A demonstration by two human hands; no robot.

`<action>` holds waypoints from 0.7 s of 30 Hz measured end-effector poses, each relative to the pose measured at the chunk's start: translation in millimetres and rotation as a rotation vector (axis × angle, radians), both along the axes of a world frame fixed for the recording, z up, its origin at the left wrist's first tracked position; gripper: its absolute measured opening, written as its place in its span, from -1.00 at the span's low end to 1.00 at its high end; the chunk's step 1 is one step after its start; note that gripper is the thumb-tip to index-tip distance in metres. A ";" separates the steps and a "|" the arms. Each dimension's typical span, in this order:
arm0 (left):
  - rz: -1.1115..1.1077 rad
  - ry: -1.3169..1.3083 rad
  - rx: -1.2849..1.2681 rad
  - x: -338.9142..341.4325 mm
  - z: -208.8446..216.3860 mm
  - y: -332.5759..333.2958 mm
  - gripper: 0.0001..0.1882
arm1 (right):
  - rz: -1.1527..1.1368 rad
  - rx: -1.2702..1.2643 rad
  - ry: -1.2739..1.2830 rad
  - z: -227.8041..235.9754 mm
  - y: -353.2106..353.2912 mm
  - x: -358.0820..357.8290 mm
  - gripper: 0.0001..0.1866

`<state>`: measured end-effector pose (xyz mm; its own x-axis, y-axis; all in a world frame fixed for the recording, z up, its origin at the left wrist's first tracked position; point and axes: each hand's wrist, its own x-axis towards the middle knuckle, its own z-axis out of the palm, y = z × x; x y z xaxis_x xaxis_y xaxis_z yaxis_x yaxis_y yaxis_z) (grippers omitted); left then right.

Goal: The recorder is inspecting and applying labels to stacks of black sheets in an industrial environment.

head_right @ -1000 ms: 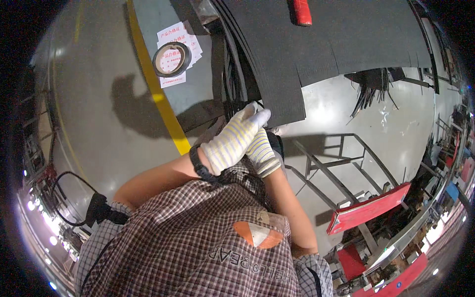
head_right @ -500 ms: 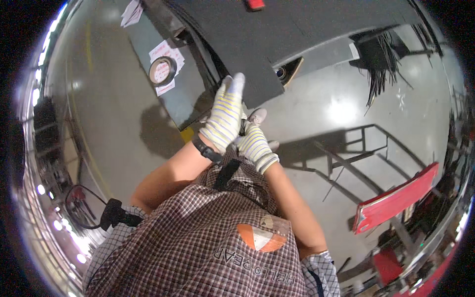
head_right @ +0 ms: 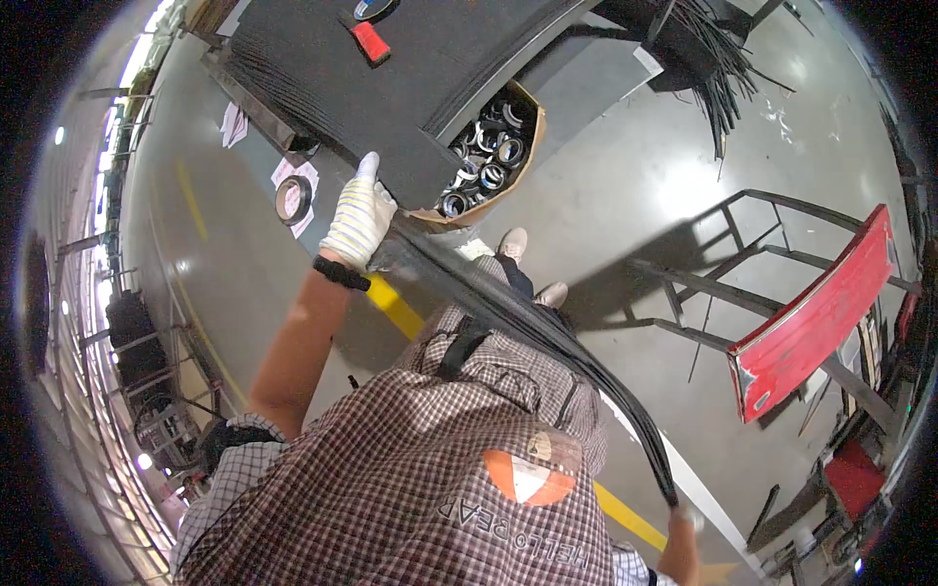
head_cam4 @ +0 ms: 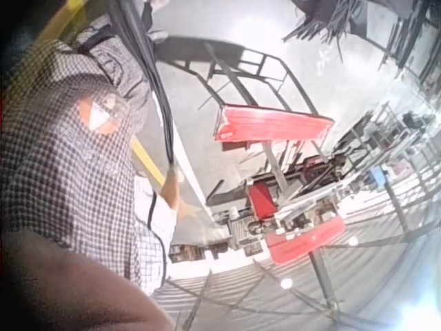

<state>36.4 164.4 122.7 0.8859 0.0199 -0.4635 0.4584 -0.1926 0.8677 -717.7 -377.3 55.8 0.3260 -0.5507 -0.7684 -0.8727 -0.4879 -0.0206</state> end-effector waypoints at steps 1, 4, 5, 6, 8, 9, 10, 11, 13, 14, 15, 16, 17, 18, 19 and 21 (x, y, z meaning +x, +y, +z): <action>-0.003 -0.004 0.012 2.2 -11.2 6.2 -0.72 | 0.013 0.023 0.495 31.7 -17.6 -39.1 -0.67; -0.011 -0.212 -0.084 4.4 -42.0 52.6 -0.69 | 0.156 0.397 0.943 59.9 17.8 52.0 -0.71; -0.194 -0.144 0.278 0.6 -11.3 21.8 -0.68 | 0.132 0.466 0.946 80.3 37.5 78.1 -0.72; -0.375 -0.103 0.651 -10.3 33.3 -7.8 -0.67 | 0.084 0.542 0.846 76.6 57.3 110.4 -0.72; -0.282 0.001 0.505 -6.5 18.2 5.6 -0.69 | -0.261 0.481 0.356 38.3 80.0 162.4 -0.84; -0.006 0.087 0.036 -3.1 2.2 34.5 -0.72 | -0.417 0.584 0.158 39.7 90.0 226.8 -0.86; 0.252 0.179 -0.452 0.6 -14.0 48.0 -0.75 | -0.485 0.706 0.129 23.6 81.0 259.1 -0.82; 0.206 0.115 -0.338 -1.8 -7.2 31.3 -0.74 | -0.547 0.696 0.073 6.9 75.4 279.6 -0.82; 0.199 0.147 -0.457 0.1 -12.7 46.7 -0.66 | -0.655 0.679 -0.022 6.8 57.3 345.3 -0.81; 0.231 0.247 -0.689 6.4 -28.6 70.4 -0.59 | -0.701 0.674 -0.059 17.3 44.0 382.5 -0.81; 0.330 0.220 -0.497 10.9 -13.5 30.7 -0.52 | -0.855 0.722 -0.203 9.9 16.8 388.6 -0.78; 0.433 0.187 -0.298 14.0 7.1 -5.2 -0.46 | -1.027 0.764 -0.136 13.5 -7.8 415.4 -0.80; 0.327 0.199 -0.410 13.9 3.4 -2.4 -0.43 | -0.957 0.770 -0.095 23.1 -15.8 440.4 -0.80; 0.222 0.210 -0.524 16.8 -4.9 7.3 -0.41 | -0.885 0.770 -0.053 38.2 -18.0 470.8 -0.80; 0.454 0.268 -0.411 20.6 -12.6 11.9 -0.40 | -0.893 0.643 -0.053 52.6 -29.3 513.4 -0.81; 0.686 0.273 -0.266 18.9 -15.1 -1.6 -0.38 | -1.084 0.673 -0.118 63.7 -77.8 584.3 -0.88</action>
